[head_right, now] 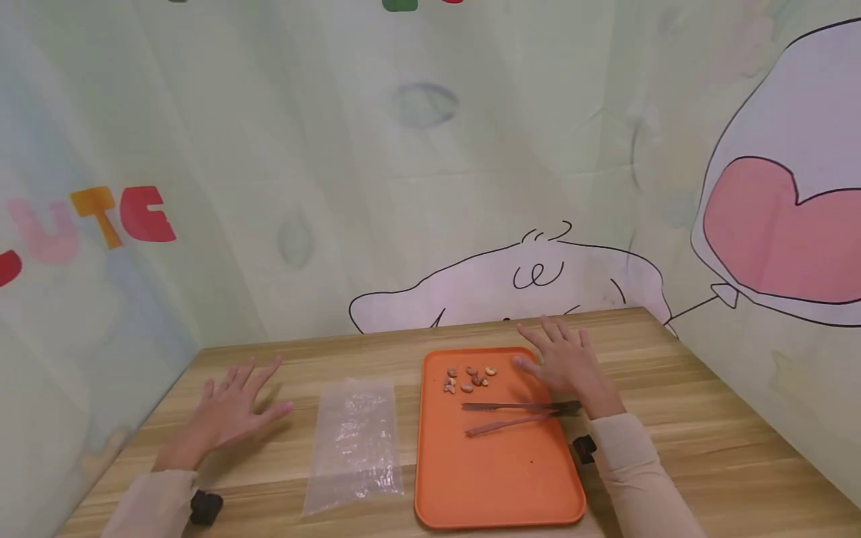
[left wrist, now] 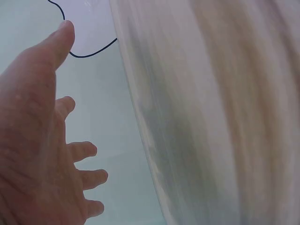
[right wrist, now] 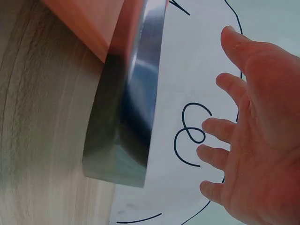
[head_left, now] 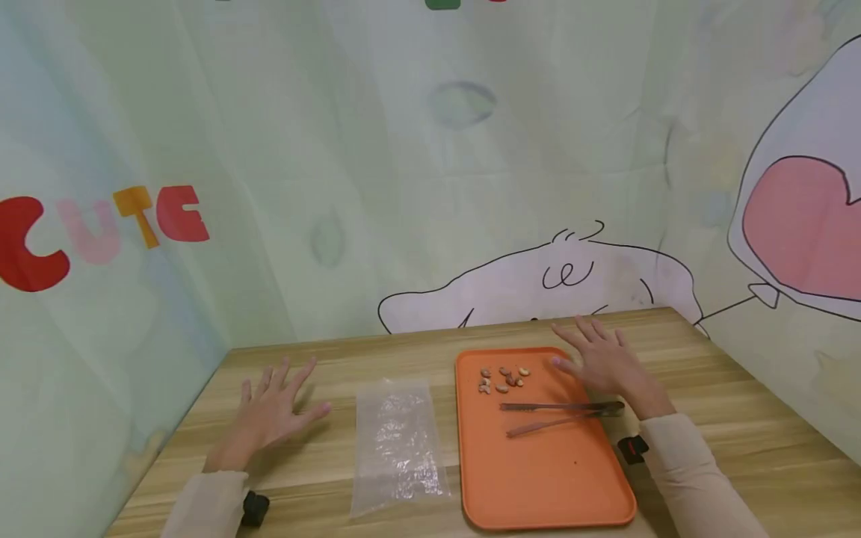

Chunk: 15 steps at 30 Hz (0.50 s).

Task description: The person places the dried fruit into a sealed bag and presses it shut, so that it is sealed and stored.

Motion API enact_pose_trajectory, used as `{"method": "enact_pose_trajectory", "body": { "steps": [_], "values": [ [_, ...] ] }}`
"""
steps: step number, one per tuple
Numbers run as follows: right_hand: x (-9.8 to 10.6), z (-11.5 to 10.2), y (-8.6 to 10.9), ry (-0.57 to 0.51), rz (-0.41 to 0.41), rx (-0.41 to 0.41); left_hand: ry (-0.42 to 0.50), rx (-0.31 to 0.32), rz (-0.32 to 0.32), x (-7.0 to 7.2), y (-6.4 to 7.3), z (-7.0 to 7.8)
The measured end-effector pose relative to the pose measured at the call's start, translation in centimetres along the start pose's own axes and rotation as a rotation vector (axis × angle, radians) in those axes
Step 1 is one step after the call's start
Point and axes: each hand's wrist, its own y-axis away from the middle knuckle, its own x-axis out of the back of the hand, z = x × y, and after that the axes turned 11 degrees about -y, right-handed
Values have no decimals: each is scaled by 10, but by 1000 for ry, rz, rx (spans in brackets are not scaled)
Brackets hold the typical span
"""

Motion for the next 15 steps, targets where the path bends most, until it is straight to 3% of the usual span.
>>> {"method": "enact_pose_trajectory", "body": {
  "steps": [15],
  "values": [
    [6, 5, 5, -49, -16, -17, 8, -2, 17, 7, -3, 7]
  ]
}}
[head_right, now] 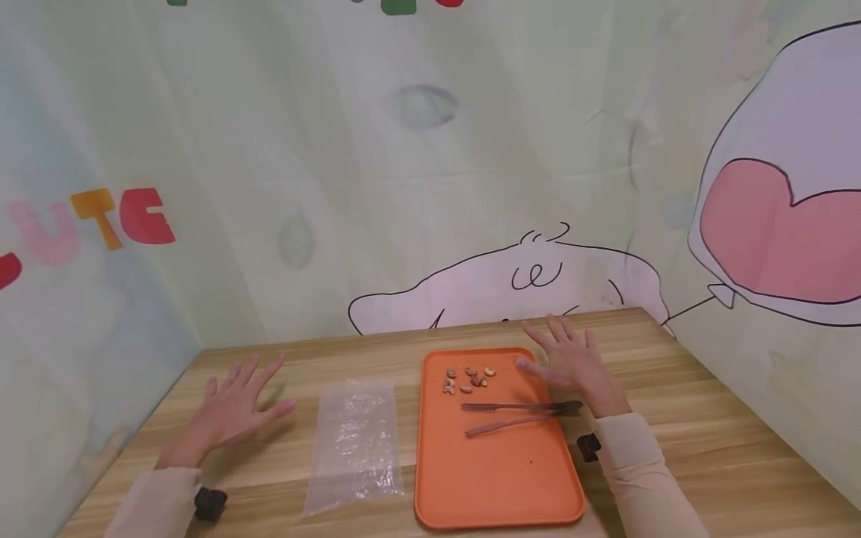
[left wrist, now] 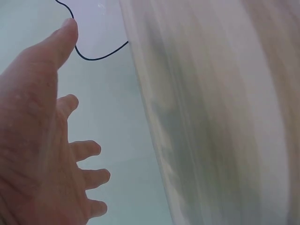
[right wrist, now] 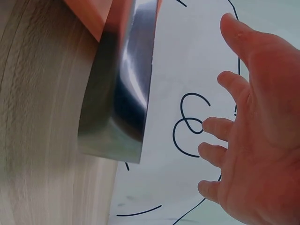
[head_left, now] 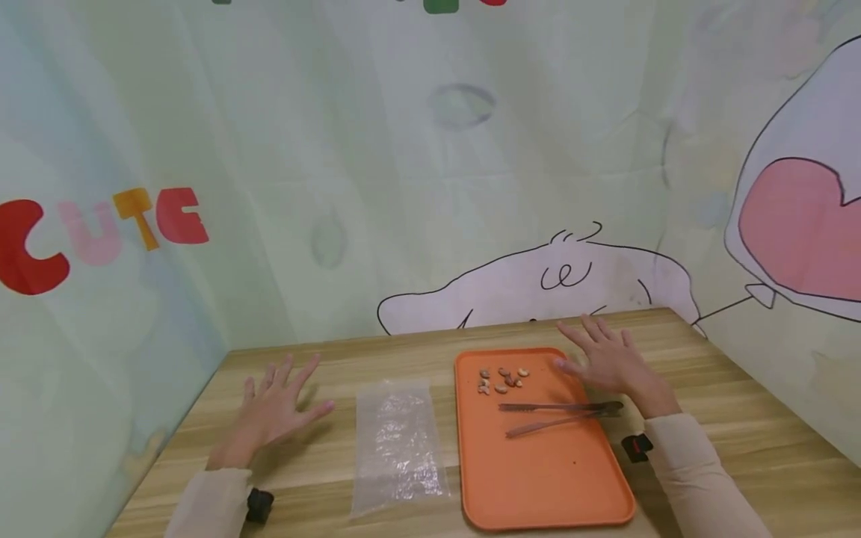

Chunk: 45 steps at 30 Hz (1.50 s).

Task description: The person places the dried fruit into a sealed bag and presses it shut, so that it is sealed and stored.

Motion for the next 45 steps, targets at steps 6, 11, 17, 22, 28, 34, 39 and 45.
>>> {"method": "enact_pose_trajectory", "body": {
  "steps": [6, 11, 17, 22, 28, 34, 39, 45],
  "values": [
    [-3, 0, 1, -25, -1, 45, 42, -54, 22, 3, -9, 10],
    [-3, 1, 2, -131, -51, 108, 115, -109, -21, 10, -18, 19],
    [1, -1, 1, -250, -286, 101, 181, -173, -148, 17, -26, 27],
    [2, -3, -1, -274, -408, 70, 316, -209, -276, 11, -34, 29],
    [3, -6, -2, -306, -479, 30, 504, -170, -396, 4, -44, 29],
    [-1, -6, -5, -331, -529, 47, 586, -239, -435, 3, -52, 30],
    [-3, -4, -6, -345, -549, 118, 585, -293, -397, -2, -58, 31],
    [1, -2, -4, -325, -499, 197, 620, -307, -316, 3, -59, 37]
  ]
}}
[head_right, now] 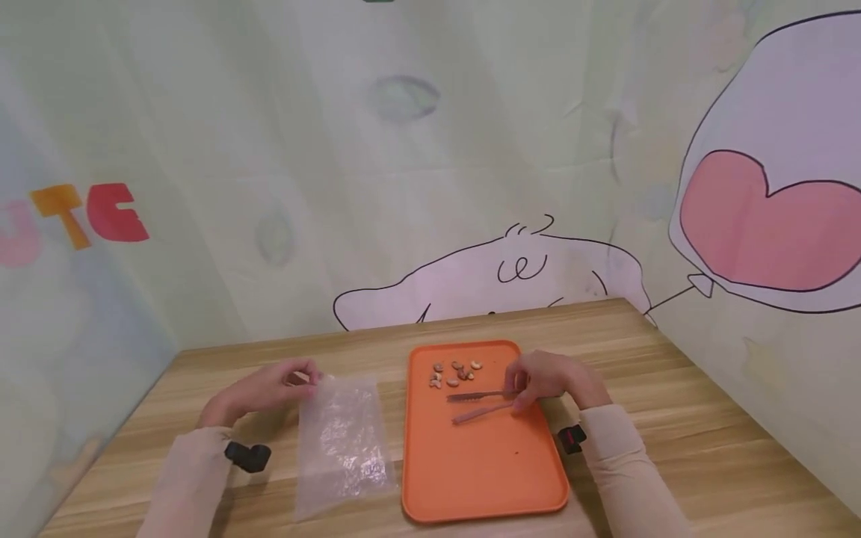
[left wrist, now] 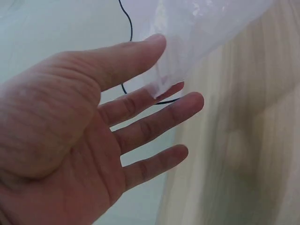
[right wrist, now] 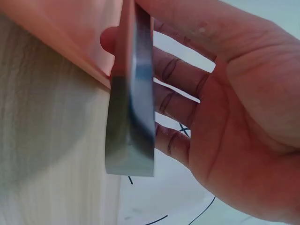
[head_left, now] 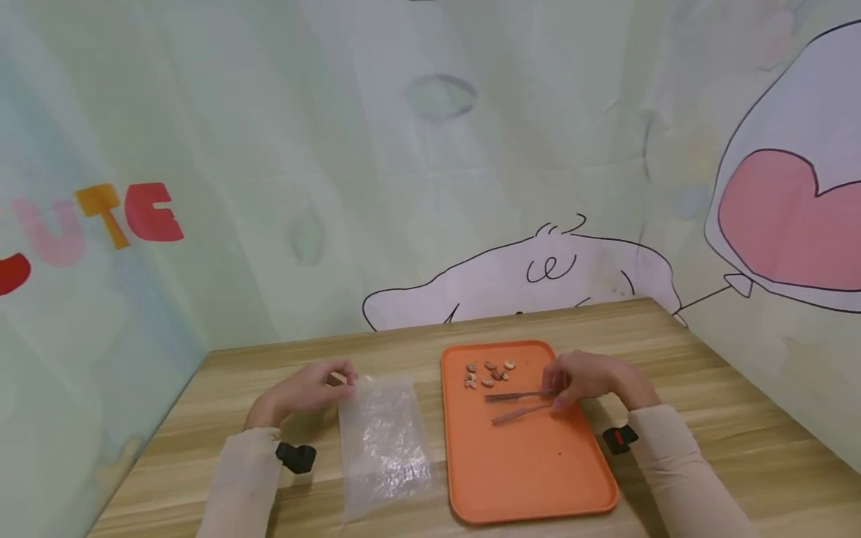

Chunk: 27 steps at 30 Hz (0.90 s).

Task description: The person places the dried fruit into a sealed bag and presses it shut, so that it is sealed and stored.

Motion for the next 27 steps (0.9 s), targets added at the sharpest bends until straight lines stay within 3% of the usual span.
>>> {"method": "enact_pose_trajectory", "body": {
  "steps": [7, 11, 18, 27],
  "values": [
    [11, -8, 1, 68, 84, 31, 25, -115, 52, 19, 7, 18],
    [16, -17, -3, 48, 156, 42, 17, -164, 69, 35, 11, 31],
    [21, -34, -18, 23, 208, 35, -12, -148, 119, 52, 12, 47],
    [22, -46, -39, 93, 261, 34, -8, -169, 184, 61, 17, 49]
  ]
}}
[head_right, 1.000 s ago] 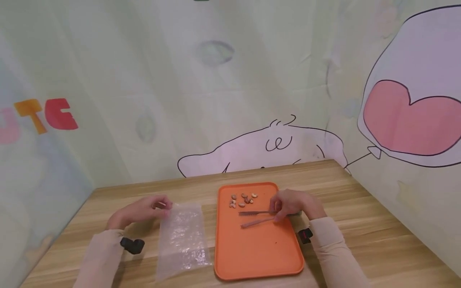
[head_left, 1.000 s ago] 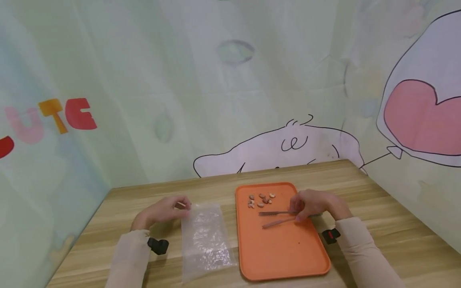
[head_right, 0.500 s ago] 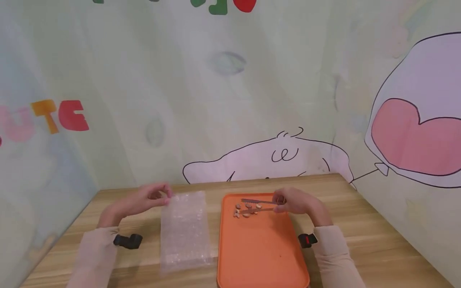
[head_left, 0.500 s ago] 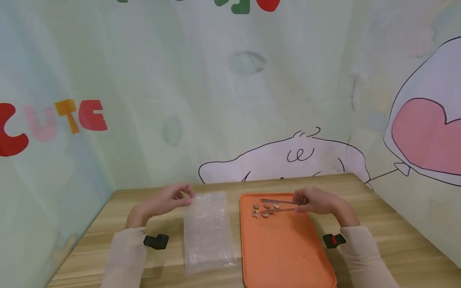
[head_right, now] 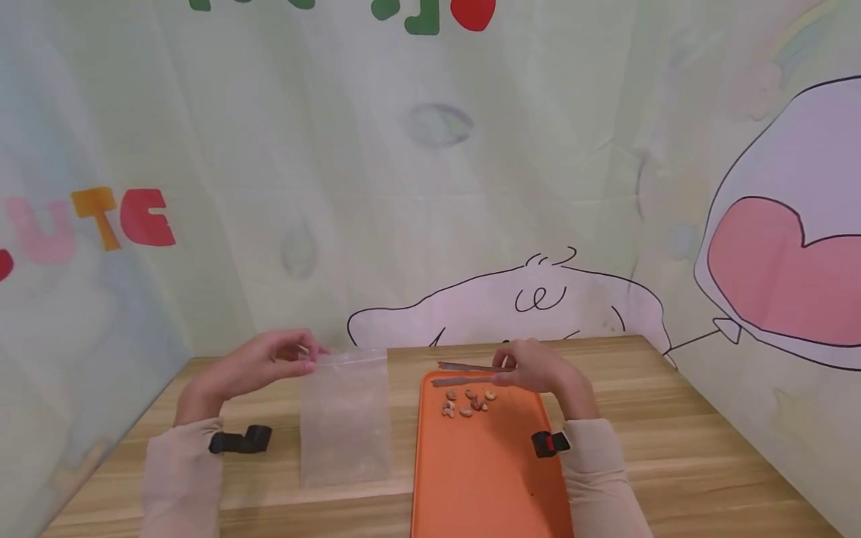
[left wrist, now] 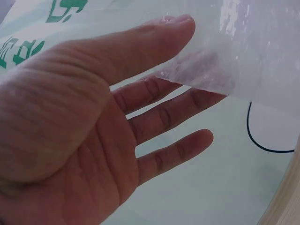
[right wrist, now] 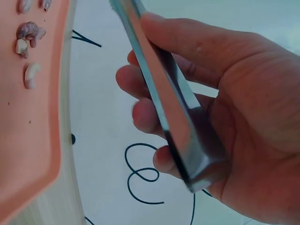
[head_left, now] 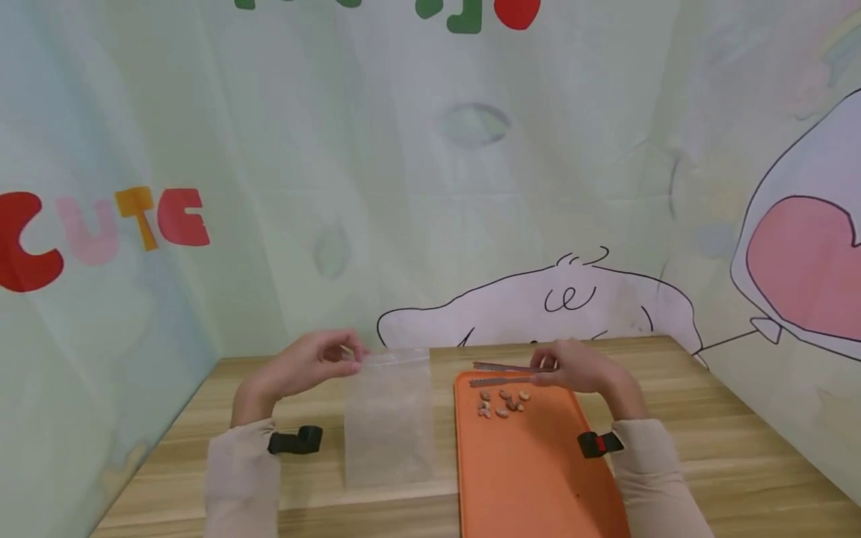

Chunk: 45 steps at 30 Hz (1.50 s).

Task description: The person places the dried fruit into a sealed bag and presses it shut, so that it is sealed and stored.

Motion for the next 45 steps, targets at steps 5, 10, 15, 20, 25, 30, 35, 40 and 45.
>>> {"method": "enact_pose_trajectory", "body": {
  "steps": [5, 10, 15, 20, 25, 30, 35, 40, 45],
  "values": [
    [-7, 5, -2, 4, 3, -39, -39, 6, 35, 0, 4, 6],
    [-7, 12, -4, 25, 16, -73, -61, -14, 23, 6, 0, 13],
    [-5, 17, -5, 59, 4, -82, -75, -13, 46, 5, -3, 18],
    [-5, 17, -8, 87, -9, -73, -84, -19, 55, 7, -4, 23],
    [-7, 18, -9, 104, -7, -50, -88, -2, 47, 8, -4, 23],
    [-8, 16, -9, 114, 2, -51, -69, -14, 33, 6, -4, 22],
    [-1, 1, -4, 132, 45, -12, -43, -35, 1, 7, -2, 23],
    [10, -21, 4, 125, 156, 41, -40, -36, -31, 9, 0, 24],
    [18, -42, 4, 56, 246, 155, -20, -38, -64, 10, 1, 25]
  ]
}}
